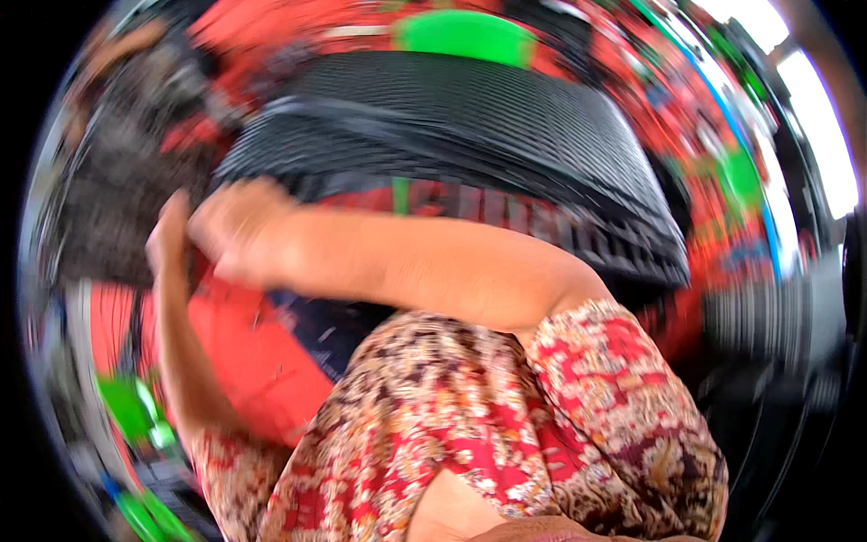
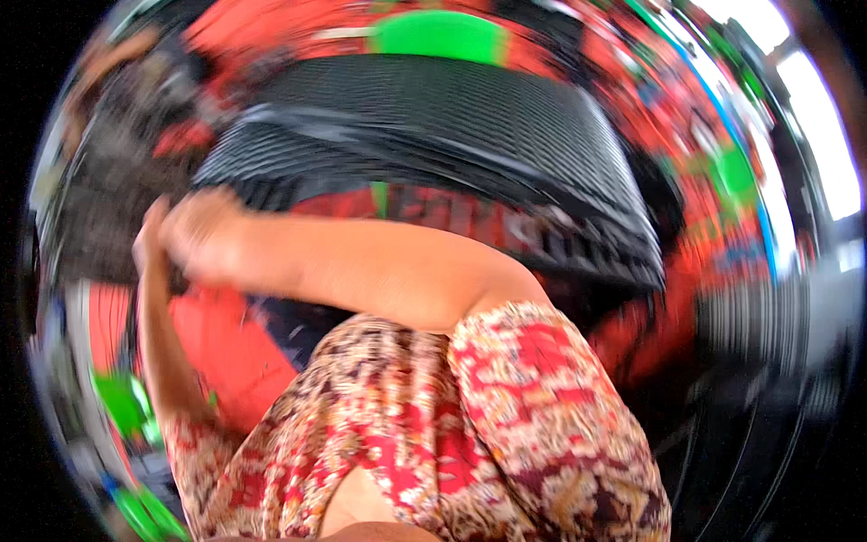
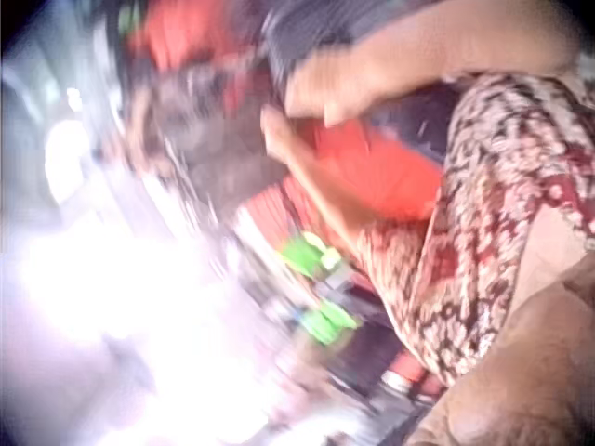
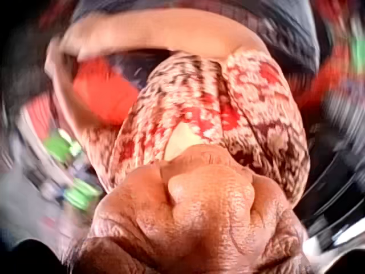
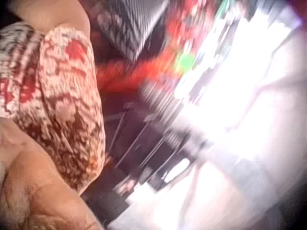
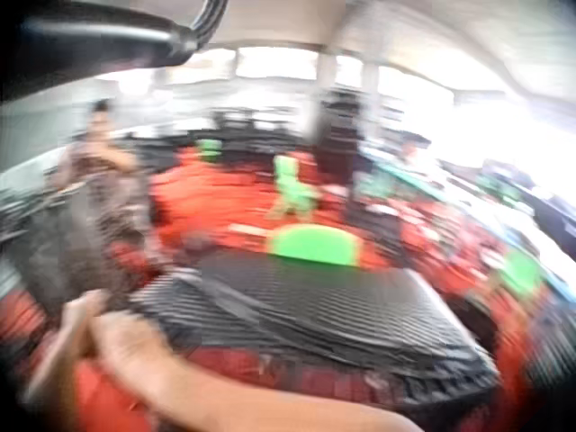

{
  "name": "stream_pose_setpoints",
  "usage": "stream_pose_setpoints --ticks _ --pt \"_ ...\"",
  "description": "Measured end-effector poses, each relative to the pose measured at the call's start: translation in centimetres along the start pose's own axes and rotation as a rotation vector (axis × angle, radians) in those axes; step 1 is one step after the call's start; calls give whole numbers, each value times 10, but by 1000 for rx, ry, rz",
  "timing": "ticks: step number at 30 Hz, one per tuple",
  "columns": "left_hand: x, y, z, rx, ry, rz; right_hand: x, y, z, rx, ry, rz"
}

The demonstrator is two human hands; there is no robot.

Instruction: The person weaves black plastic strips through a metal furniture frame by hand, pulling the strips tight and tucking the ends into the structure.

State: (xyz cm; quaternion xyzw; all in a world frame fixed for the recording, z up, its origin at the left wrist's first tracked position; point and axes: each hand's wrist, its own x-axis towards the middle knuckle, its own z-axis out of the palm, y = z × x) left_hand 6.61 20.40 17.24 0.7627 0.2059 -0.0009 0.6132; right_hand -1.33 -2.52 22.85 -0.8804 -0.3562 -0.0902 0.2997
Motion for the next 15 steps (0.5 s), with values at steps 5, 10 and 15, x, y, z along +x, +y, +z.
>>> stream_pose_setpoints --ticks 5,10,15 --pt "38 -48 -140 1331 203 692 -165 -35 -55 180 191 -306" --pt "-42 19 -72 860 299 1054 -330 3 -118 -115 558 256" --pt "-233 43 168 494 -456 1114 -391 17 -169 -535 615 524"
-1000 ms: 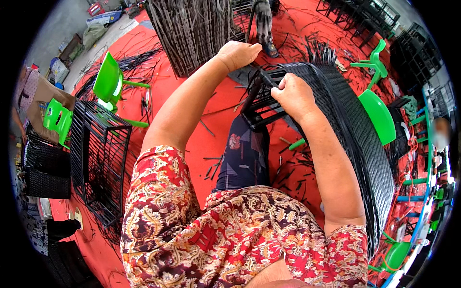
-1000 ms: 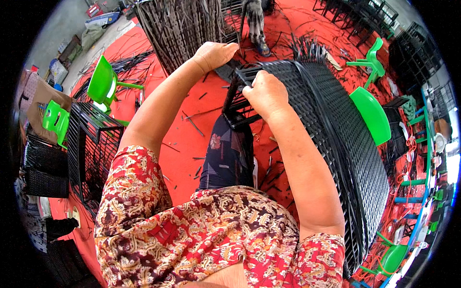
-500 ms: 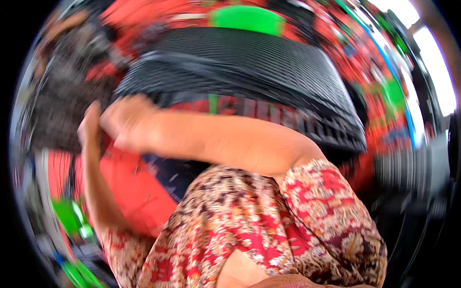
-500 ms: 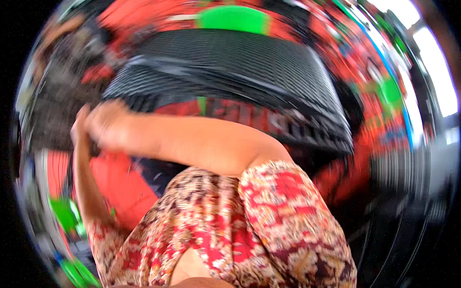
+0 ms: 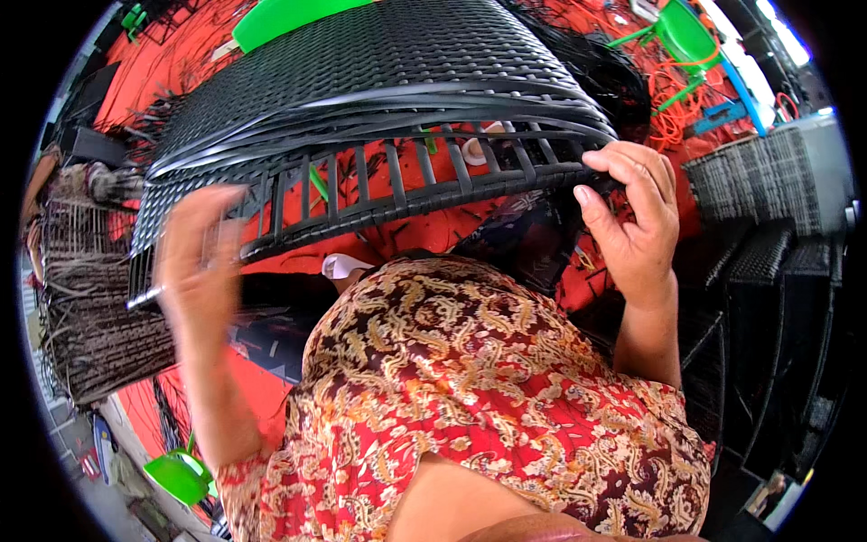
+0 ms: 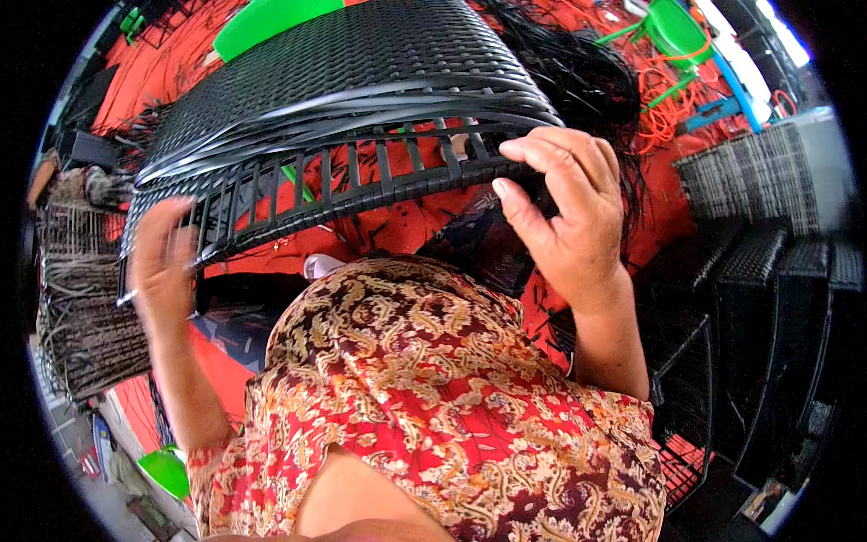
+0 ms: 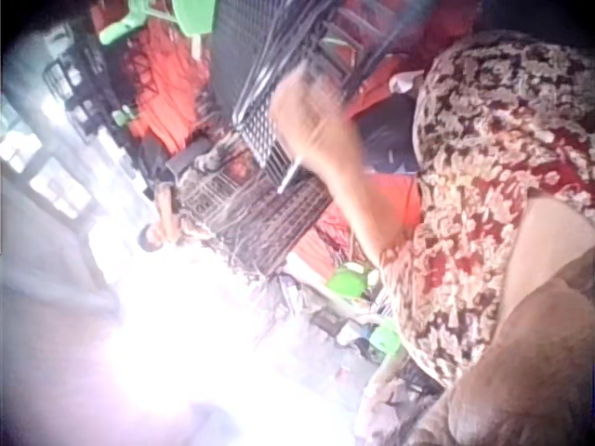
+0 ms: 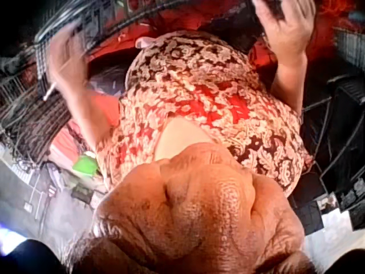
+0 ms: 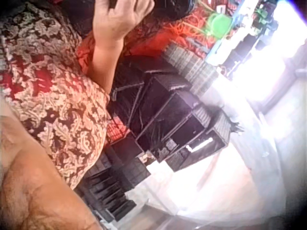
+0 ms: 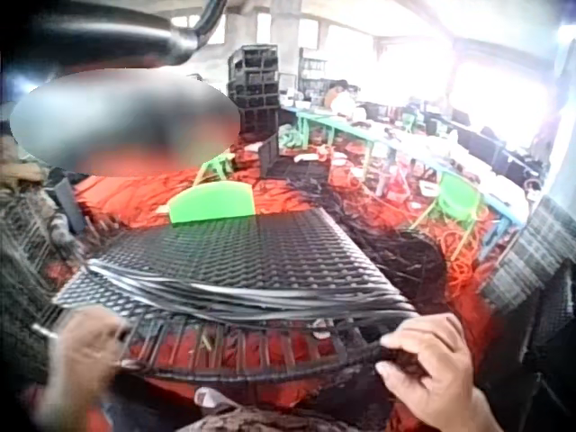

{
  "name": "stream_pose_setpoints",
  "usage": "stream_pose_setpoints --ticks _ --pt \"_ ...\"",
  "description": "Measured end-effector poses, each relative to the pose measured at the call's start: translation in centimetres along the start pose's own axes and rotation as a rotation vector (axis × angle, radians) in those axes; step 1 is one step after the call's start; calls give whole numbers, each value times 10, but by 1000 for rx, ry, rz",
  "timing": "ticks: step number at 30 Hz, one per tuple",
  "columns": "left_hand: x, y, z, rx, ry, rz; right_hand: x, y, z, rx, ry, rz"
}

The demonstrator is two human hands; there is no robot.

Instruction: The person weaves black plastic strips through a metal furniture frame by hand, pulling the strips tight and tucking the ends into the structure.

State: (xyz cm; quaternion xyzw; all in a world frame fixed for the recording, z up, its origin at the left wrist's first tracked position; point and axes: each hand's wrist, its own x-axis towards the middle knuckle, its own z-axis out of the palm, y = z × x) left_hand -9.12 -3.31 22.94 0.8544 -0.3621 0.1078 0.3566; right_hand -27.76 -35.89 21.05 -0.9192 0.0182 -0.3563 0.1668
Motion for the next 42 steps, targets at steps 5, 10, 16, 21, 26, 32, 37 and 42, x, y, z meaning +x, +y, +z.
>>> stream_pose_setpoints --ticks 5,10,16,21,26,32,37,42 --pt "28 69 92 -37 -203 371 17 15 4 111 -272 -69" --pt "28 74 108 -45 -260 292 27 19 15 139 -358 -101" --pt "21 74 117 -100 -147 352 35 19 9 139 -514 -63" --pt "13 68 131 -94 -45 442 21 23 16 127 -406 -106" --pt "18 63 125 -41 17 446 36 7 23 148 -320 -153" --pt "-7 41 67 341 -193 71 66 -42 69 224 -457 -412" --pt "5 69 155 209 -43 196 46 12 46 115 -723 -328" --pt "9 63 173 375 -80 163 54 -9 33 10 -839 -422"
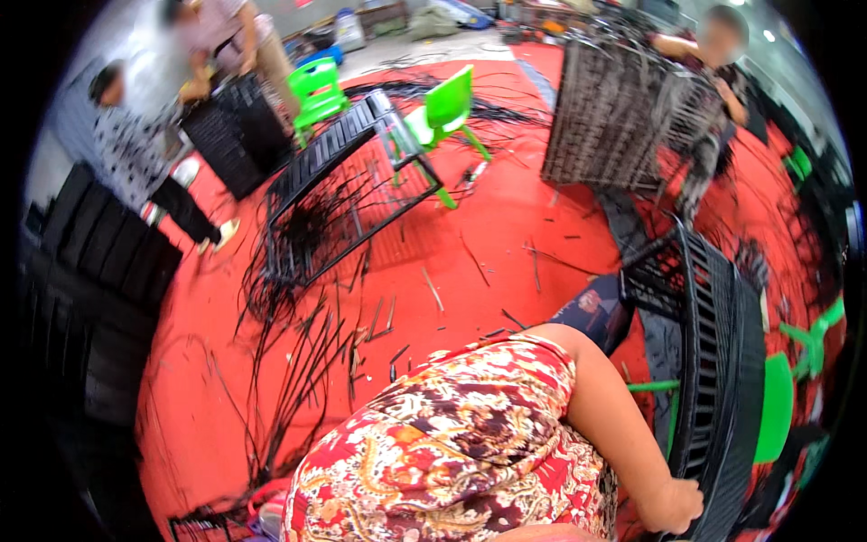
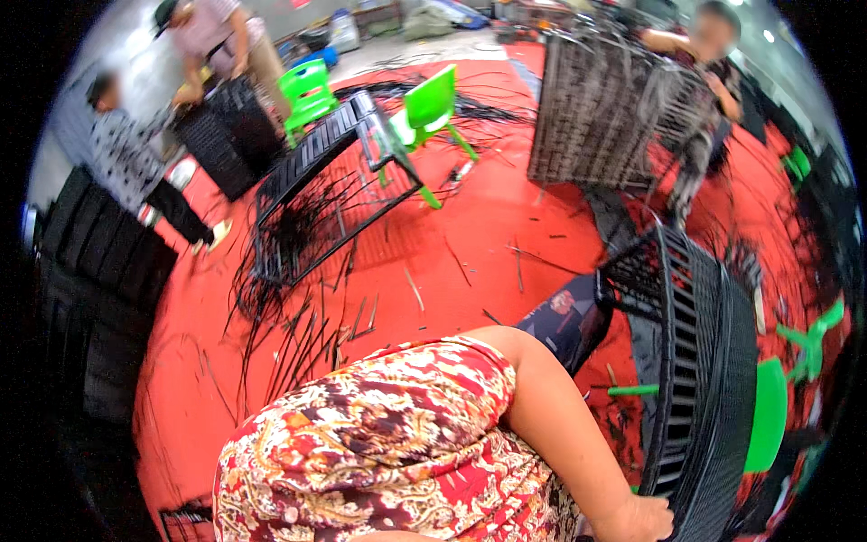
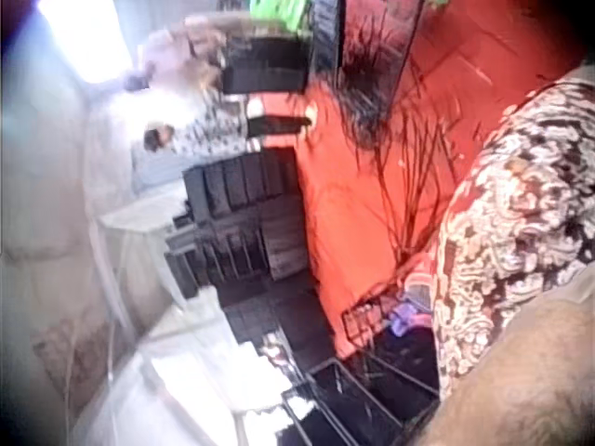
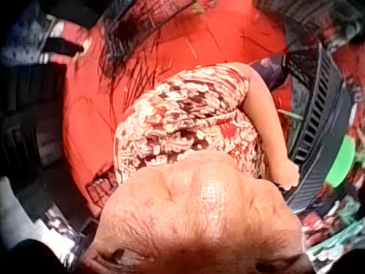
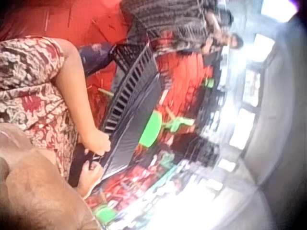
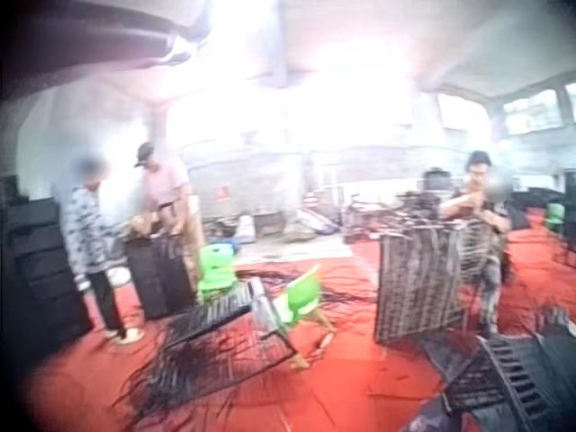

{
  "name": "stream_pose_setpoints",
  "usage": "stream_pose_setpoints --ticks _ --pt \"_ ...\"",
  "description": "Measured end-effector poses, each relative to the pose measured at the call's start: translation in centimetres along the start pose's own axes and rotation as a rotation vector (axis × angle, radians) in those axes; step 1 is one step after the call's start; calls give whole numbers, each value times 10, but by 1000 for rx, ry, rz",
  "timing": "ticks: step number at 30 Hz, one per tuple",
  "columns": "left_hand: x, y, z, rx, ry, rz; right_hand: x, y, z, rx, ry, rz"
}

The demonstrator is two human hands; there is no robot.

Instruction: The person weaves black plastic strips through a metal furniture frame by hand, pulling the strips tight and tucking the ends into the structure.

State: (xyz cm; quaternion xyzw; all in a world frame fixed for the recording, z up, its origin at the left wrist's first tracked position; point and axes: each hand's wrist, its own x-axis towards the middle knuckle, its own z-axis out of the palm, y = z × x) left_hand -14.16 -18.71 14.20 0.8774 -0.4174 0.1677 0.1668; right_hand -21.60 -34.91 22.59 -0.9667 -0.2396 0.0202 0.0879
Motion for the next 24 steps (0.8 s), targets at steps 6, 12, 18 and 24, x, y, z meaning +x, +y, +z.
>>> stream_pose_setpoints --ticks 6,12,18,24 --pt "-2 21 -56 -130 -262 -68 -10 5 1 16 -36 169" --pt "-12 18 -58 -118 -270 -89 -7 -12 4 -13 -30 218" --pt "-13 10 -26 -207 49 90 -10 -2 6 -82 -68 161" --pt "-37 -11 -50 -88 312 241 20 -48 -9 -116 -6 -70"
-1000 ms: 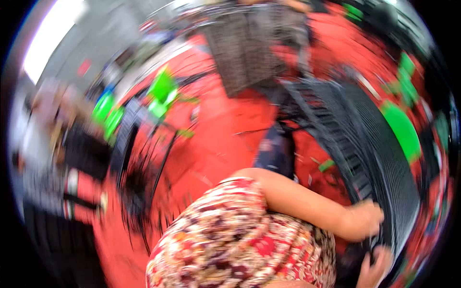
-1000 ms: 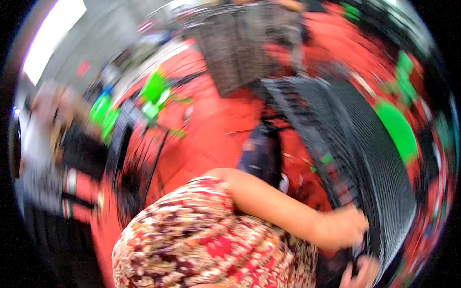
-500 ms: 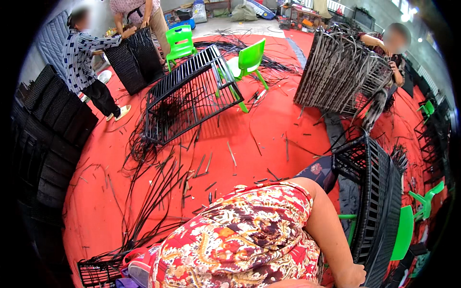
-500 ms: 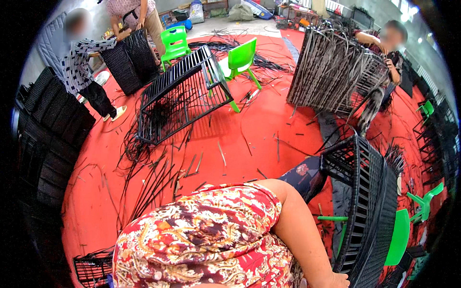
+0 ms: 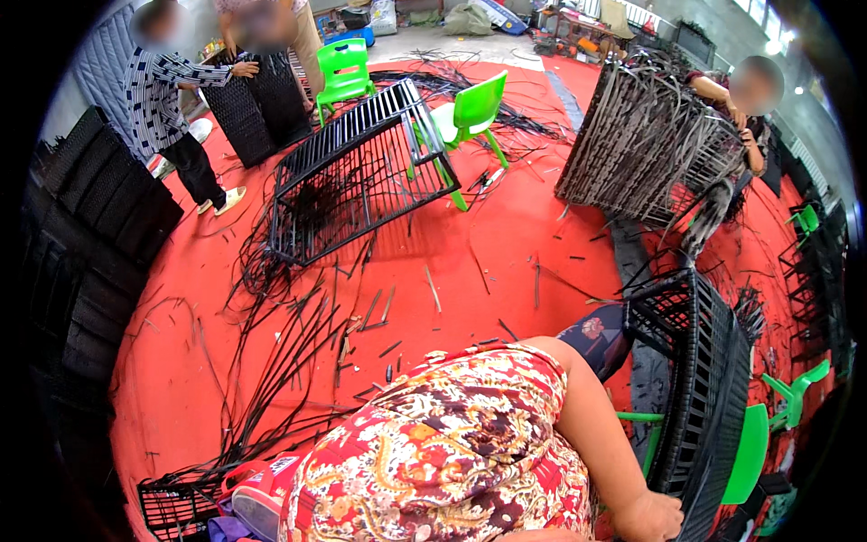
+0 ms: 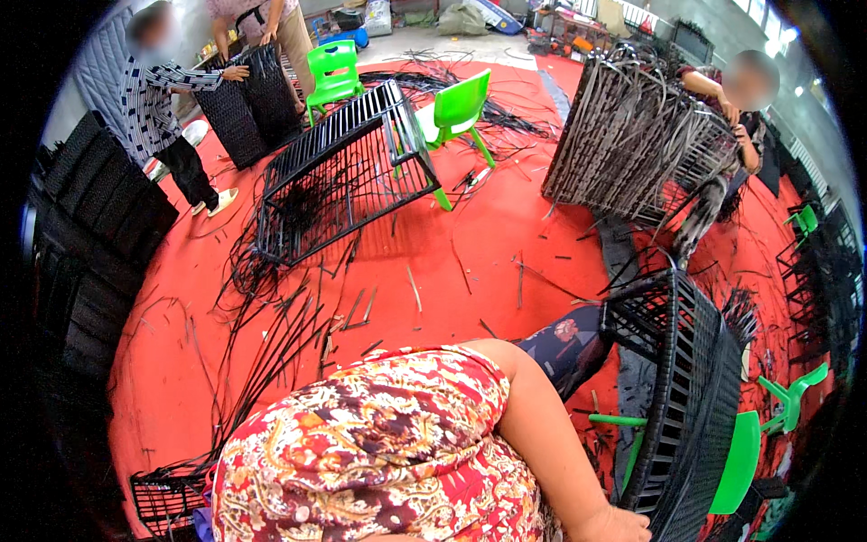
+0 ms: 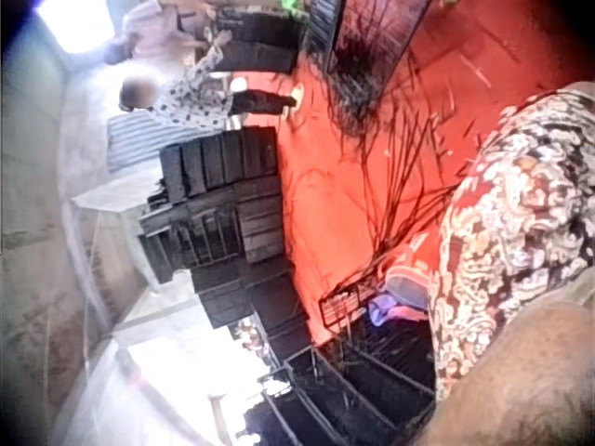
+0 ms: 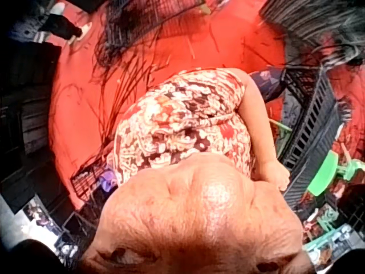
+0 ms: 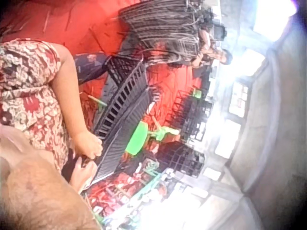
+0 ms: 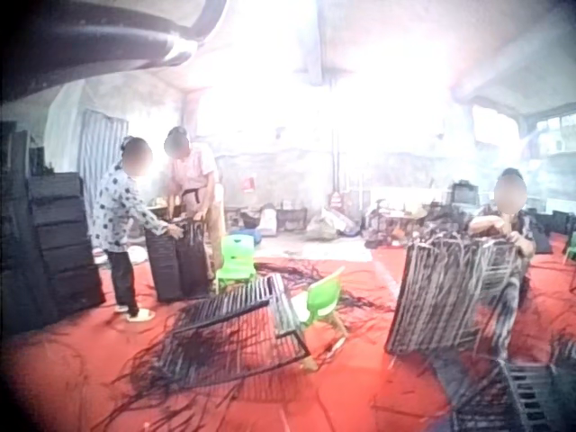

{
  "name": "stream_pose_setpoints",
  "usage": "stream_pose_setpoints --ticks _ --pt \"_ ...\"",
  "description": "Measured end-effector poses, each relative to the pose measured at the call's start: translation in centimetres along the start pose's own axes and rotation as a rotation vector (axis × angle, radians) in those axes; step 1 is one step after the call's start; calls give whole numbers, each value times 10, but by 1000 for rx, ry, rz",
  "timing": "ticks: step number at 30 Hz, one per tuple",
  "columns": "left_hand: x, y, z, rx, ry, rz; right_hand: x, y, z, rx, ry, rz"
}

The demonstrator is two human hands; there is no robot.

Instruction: The person weaves black plastic strips through a metal furniture frame by hand, pulling the strips tight and tucking the ends into the structure.

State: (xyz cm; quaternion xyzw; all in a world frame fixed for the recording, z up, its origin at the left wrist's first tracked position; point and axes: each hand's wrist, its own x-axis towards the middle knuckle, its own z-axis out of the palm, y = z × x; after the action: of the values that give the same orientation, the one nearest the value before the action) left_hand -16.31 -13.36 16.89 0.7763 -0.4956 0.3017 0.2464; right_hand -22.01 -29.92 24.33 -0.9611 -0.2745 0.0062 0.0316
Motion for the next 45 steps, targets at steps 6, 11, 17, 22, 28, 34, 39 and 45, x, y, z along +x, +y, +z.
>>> stream_pose_setpoints --ticks 6,11,17,22,28,34,39,45 --pt "-5 -34 30 146 -117 -48 10 16 14 85 15 44" --pt "3 -40 43 -8 -267 -335 19 21 15 120 -25 35" --pt "4 -38 38 -63 -258 -301 24 19 11 121 -56 37" --pt "-4 -45 66 -83 -49 -183 35 22 6 130 -184 127" --pt "-14 -56 85 -129 133 -68 41 31 14 170 -257 164" --pt "-11 -38 61 -385 222 -92 32 42 26 191 -218 154" --pt "-15 -43 62 -196 180 -88 39 37 21 177 -232 128" --pt "-14 -37 54 -161 189 -87 36 44 34 194 -175 81"
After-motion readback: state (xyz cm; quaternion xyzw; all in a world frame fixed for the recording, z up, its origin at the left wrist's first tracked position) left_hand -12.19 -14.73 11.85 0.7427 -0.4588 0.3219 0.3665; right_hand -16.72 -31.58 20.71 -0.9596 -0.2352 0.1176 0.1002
